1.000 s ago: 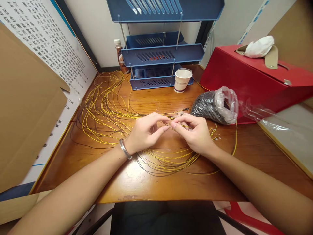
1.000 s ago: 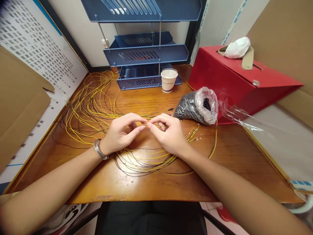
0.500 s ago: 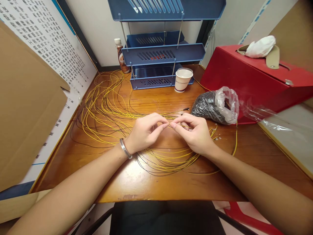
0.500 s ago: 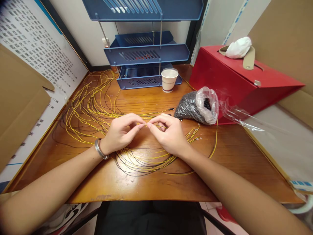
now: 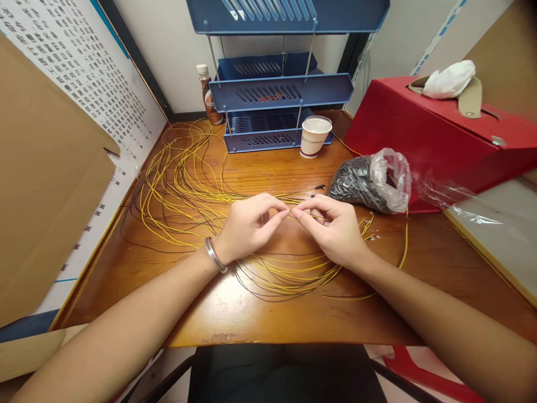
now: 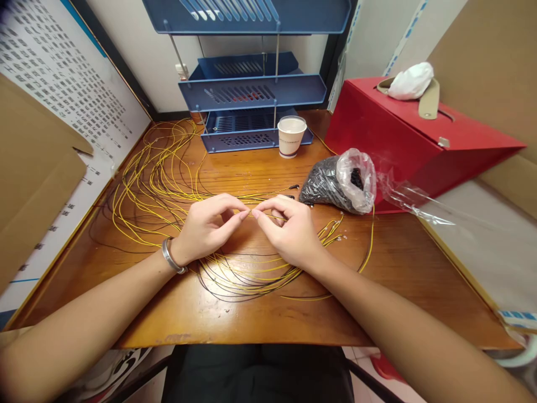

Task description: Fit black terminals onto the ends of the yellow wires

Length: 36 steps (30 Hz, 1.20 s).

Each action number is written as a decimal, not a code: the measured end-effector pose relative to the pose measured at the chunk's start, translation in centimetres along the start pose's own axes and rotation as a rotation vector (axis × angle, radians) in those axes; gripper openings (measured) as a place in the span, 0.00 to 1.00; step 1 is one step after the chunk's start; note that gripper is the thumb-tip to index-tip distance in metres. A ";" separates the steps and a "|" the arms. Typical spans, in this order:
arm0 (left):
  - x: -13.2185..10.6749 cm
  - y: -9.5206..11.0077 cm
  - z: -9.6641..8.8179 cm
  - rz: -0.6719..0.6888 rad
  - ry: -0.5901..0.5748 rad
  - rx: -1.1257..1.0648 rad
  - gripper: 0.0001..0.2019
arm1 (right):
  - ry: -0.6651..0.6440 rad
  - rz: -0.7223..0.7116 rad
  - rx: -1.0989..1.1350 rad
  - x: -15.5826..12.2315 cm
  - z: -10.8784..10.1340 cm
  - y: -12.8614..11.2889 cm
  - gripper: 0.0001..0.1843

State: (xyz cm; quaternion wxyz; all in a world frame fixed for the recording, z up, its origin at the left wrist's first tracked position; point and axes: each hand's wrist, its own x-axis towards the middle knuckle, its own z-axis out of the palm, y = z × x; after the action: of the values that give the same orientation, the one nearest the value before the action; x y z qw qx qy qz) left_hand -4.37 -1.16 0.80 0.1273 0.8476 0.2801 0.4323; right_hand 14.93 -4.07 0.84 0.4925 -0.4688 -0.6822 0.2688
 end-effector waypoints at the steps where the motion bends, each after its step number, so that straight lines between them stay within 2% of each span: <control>1: 0.0 0.0 0.0 -0.002 0.001 -0.003 0.04 | 0.000 -0.004 -0.005 0.0 0.0 0.0 0.07; 13: 0.1 0.4 0.0 -0.046 0.008 -0.053 0.05 | 0.006 -0.012 -0.003 -0.1 0.1 -0.1 0.06; 17: 0.1 0.5 0.0 -0.123 -0.028 -0.083 0.06 | 0.004 -0.020 -0.020 -0.2 0.1 -0.2 0.06; 28: 0.0 0.7 -0.2 -0.197 -0.168 -0.117 0.09 | 0.007 -0.009 -0.008 -0.2 0.2 -0.4 0.06; 36: 0.1 0.7 0.0 -0.310 -0.205 -0.331 0.15 | -0.025 -0.040 -0.039 -0.2 0.0 -0.6 0.06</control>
State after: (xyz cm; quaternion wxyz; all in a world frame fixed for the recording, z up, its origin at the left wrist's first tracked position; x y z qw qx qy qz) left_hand -4.02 -1.62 1.18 0.3568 0.8015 0.3180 0.3594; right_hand 14.70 -4.47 1.26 0.4799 -0.4613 -0.7027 0.2511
